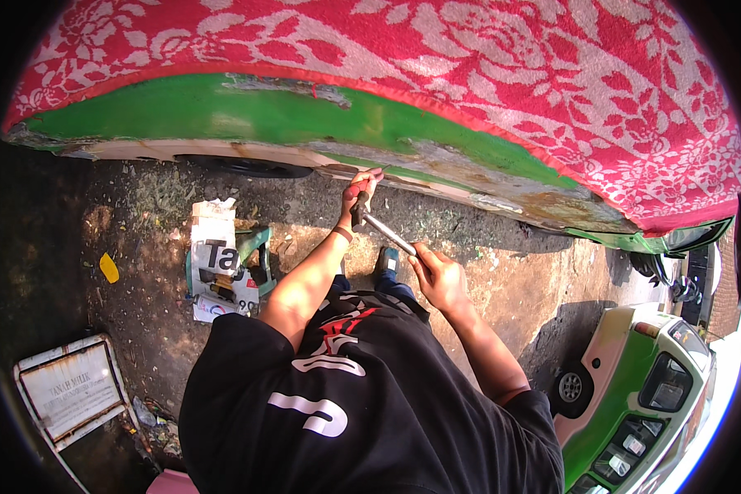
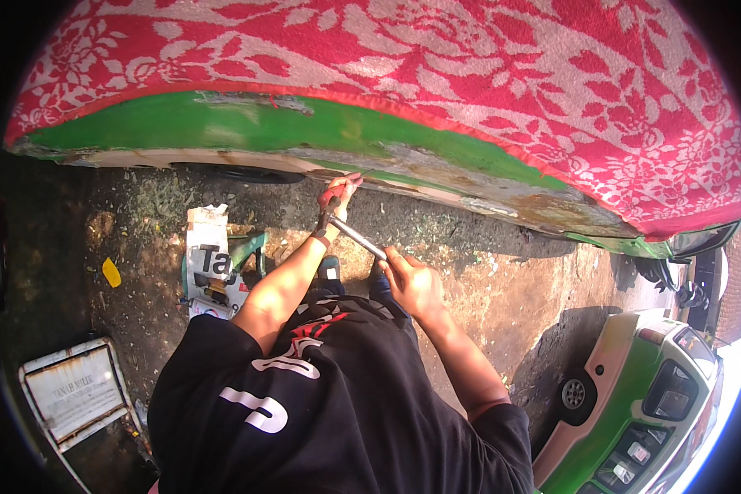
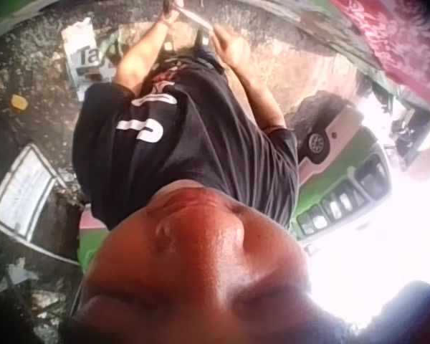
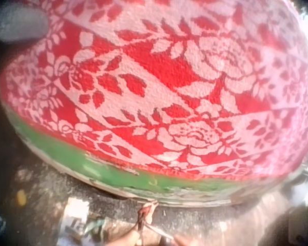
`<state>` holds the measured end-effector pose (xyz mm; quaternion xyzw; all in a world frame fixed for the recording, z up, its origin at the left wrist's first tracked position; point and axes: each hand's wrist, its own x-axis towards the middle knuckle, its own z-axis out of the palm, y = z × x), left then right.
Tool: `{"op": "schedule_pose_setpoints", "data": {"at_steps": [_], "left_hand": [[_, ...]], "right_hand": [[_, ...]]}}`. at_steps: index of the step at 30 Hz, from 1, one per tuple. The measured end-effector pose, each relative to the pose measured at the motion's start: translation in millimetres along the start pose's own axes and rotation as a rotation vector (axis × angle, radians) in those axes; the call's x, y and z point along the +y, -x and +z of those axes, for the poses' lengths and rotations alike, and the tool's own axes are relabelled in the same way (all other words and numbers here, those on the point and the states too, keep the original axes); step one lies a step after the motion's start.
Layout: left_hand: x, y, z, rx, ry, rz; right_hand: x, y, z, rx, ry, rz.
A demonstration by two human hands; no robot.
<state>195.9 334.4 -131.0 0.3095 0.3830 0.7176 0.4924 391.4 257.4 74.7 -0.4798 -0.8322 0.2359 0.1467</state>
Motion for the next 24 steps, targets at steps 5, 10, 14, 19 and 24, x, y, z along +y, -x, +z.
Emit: {"op": "schedule_pose_setpoints", "data": {"at_steps": [5,10,14,19,24], "left_hand": [[-2.9,-1.2,3.9,-0.016,0.019,0.021],[-22.0,-7.0,0.7,0.04,-0.009,-0.022],[-5.5,3.5,-3.9,-0.048,0.041,-0.045],[10.6,5.7,3.6,-0.191,-0.082,-0.019],[25.0,3.9,9.4,-0.297,-0.397,0.029]], "right_hand": [[-2.5,-13.5,-0.6,0.004,0.105,-0.075],[46.8,-7.2,0.9,0.04,0.077,0.132],[43.0,21.1,-6.3,0.035,-0.015,0.28],[56.5,44.9,12.5,0.089,-0.148,0.389],[58.9,56.8,13.1,0.134,-0.201,0.388]]}}
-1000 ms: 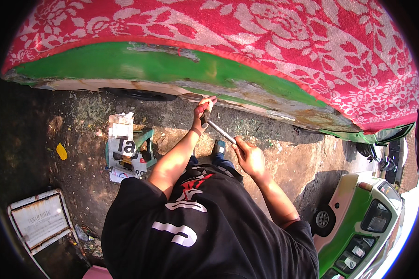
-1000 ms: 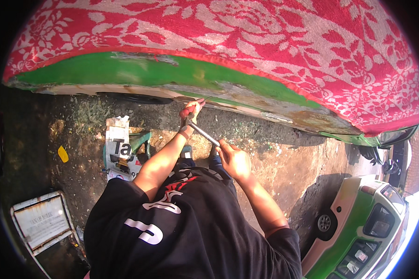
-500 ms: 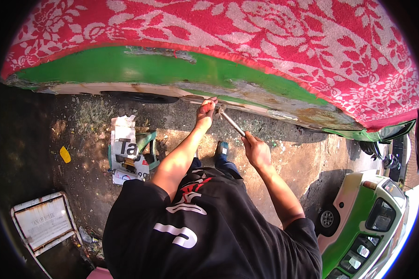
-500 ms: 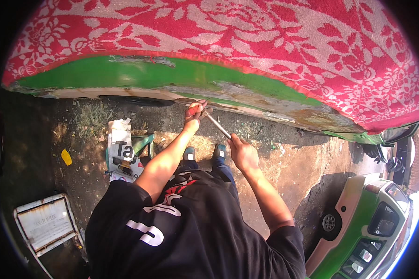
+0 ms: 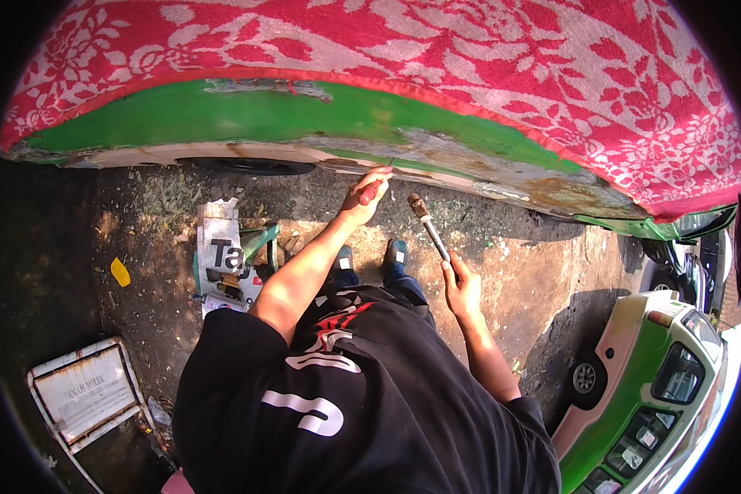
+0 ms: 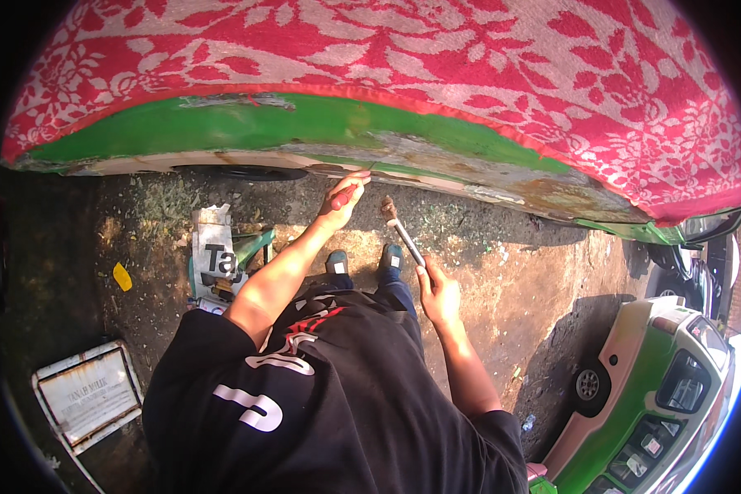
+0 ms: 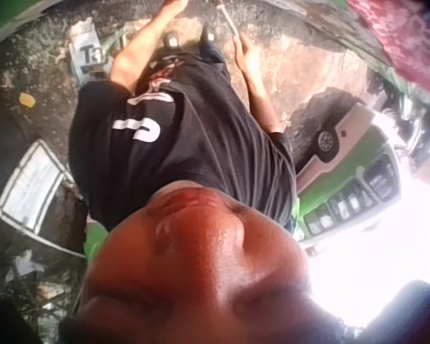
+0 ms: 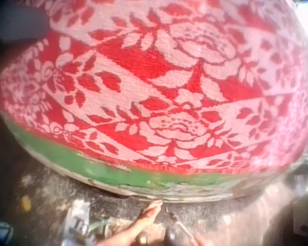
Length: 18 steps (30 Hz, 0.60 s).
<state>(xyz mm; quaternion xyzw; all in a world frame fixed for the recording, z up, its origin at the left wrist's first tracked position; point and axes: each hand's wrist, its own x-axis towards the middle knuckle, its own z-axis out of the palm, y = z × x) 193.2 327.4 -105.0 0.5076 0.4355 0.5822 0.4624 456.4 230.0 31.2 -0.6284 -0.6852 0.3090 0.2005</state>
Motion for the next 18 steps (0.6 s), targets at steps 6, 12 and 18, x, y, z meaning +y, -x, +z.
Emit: {"op": "schedule_pose_setpoints", "data": {"at_steps": [6,12,18], "left_hand": [[0.3,-7.9,5.7,-0.085,-0.324,0.164],[-17.0,-8.3,15.7,-0.055,-0.17,0.045],[-8.1,-15.0,24.8,0.004,-0.111,-0.024]], "right_hand": [[5.4,-0.9,-1.0,0.028,-0.084,0.052],[-3.8,-2.1,-6.0,0.035,-0.073,0.001],[-22.8,-1.3,-8.4,0.012,-0.071,-0.256]]}}
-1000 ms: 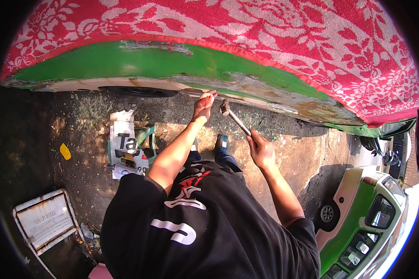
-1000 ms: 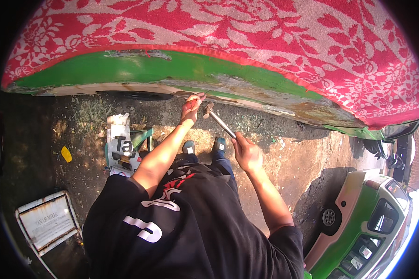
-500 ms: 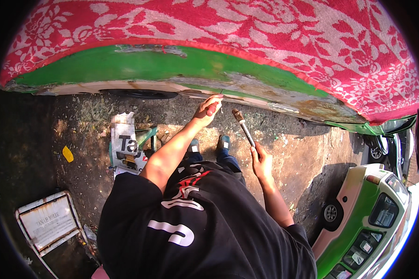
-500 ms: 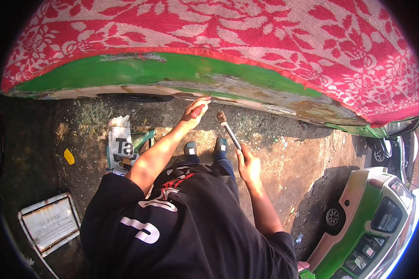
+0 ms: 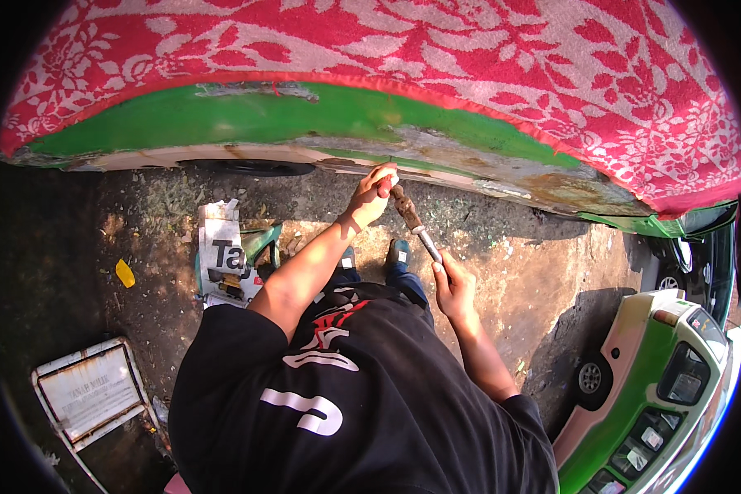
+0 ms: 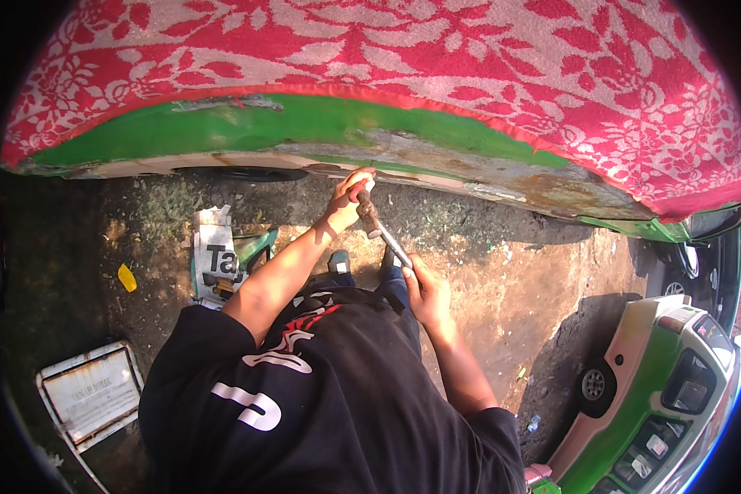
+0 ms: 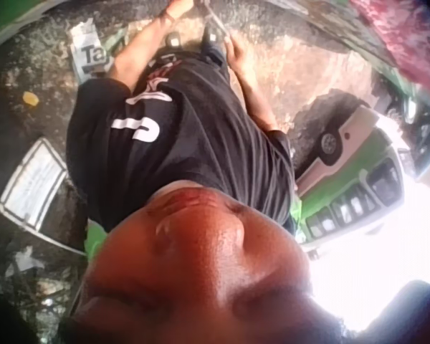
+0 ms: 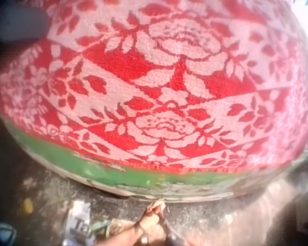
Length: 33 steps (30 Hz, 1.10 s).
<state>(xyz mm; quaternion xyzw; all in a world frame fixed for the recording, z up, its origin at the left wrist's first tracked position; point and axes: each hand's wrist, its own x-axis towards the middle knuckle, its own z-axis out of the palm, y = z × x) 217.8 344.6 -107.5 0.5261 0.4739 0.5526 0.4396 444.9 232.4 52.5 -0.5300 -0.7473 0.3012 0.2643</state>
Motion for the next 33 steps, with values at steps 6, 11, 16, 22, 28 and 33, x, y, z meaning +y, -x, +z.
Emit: {"op": "schedule_pose_setpoints", "data": {"at_steps": [6,11,16,22,28,33], "left_hand": [[-68.5,5.3,-3.1,0.309,0.122,0.036],[-4.2,11.5,8.1,0.048,0.169,0.046],[-6.3,15.4,17.6,0.096,-0.256,0.237],[-1.3,14.1,21.7,0.196,-0.069,0.232],[-16.3,15.9,20.2,0.25,0.212,0.103],[-23.0,14.7,16.5,0.273,0.388,0.063]], "right_hand": [[32.1,-11.6,25.0,-0.034,0.059,0.157],[44.9,-7.6,1.4,0.09,-0.065,0.146],[51.6,-6.3,-9.9,0.118,-0.114,0.25],[52.6,-3.4,-20.1,0.099,-0.123,0.305],[54.6,-4.0,-22.7,0.076,-0.073,0.245],[47.5,-3.6,-24.9,0.062,-0.071,0.264]]}}
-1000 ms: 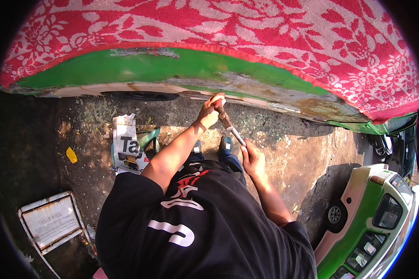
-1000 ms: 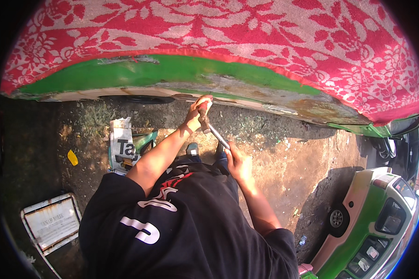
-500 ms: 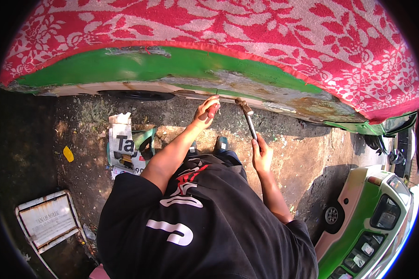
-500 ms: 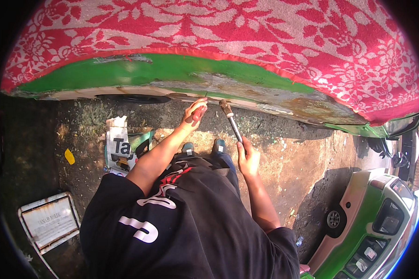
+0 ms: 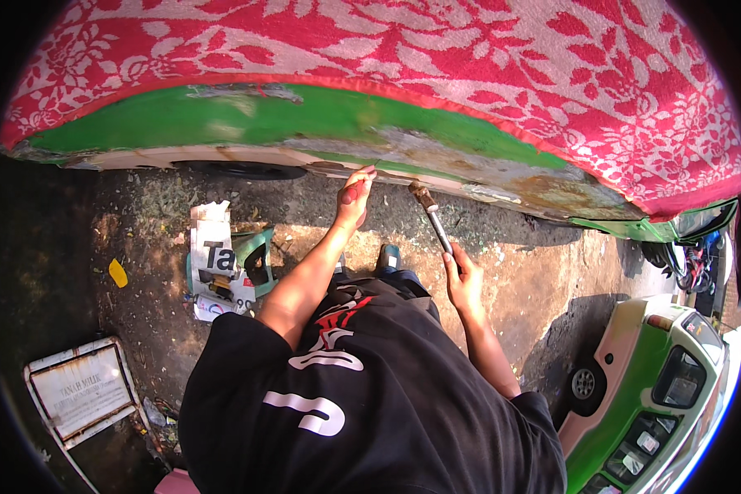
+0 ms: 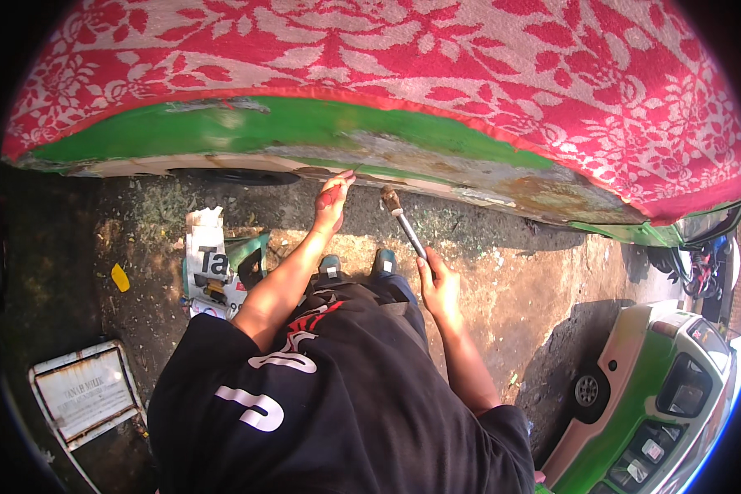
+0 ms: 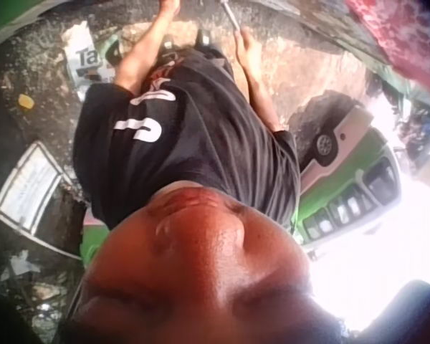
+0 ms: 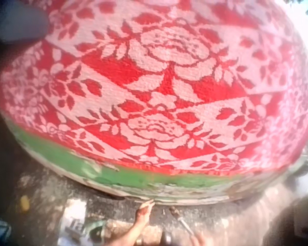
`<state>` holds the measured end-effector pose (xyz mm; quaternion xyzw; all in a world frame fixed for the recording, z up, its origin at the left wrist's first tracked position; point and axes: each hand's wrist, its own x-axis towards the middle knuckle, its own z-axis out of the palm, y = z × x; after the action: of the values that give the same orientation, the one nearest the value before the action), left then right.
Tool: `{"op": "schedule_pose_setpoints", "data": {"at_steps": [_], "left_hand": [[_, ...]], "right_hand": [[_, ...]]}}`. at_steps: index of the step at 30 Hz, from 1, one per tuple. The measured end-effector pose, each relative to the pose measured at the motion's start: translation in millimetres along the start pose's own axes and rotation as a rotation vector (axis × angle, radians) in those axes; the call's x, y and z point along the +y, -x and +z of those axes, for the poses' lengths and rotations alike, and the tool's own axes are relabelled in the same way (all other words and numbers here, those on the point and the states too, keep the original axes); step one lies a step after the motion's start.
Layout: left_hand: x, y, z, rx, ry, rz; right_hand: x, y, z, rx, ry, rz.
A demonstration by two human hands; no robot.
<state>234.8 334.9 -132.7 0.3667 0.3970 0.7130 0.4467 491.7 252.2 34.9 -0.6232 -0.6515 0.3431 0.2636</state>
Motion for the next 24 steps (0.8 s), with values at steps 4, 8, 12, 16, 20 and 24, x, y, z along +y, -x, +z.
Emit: {"op": "schedule_pose_setpoints", "data": {"at_steps": [4,8,12,16,20,24], "left_hand": [[0.6,-2.3,-10.0,-0.009,0.049,-0.003],[2.3,-1.0,-14.8,-0.018,0.09,-0.028],[5.6,-4.6,-14.0,-0.016,0.128,-0.046],[10.5,-6.1,-17.0,0.013,0.109,-0.131],[4.2,-6.1,-19.6,0.002,0.014,-0.09],[-7.0,-10.6,-26.8,-0.021,-0.08,-0.044]], "right_hand": [[0.7,1.2,-1.3,-0.013,-0.001,-0.006],[-14.8,-0.4,-3.2,-0.084,0.116,0.039],[-33.7,-6.0,9.1,-0.133,0.156,-0.05],[-63.7,-18.2,24.3,-0.216,0.213,-0.274],[-109.2,-22.2,35.6,-0.31,0.216,-0.423],[-105.2,-21.4,38.3,-0.36,0.368,-0.616]]}}
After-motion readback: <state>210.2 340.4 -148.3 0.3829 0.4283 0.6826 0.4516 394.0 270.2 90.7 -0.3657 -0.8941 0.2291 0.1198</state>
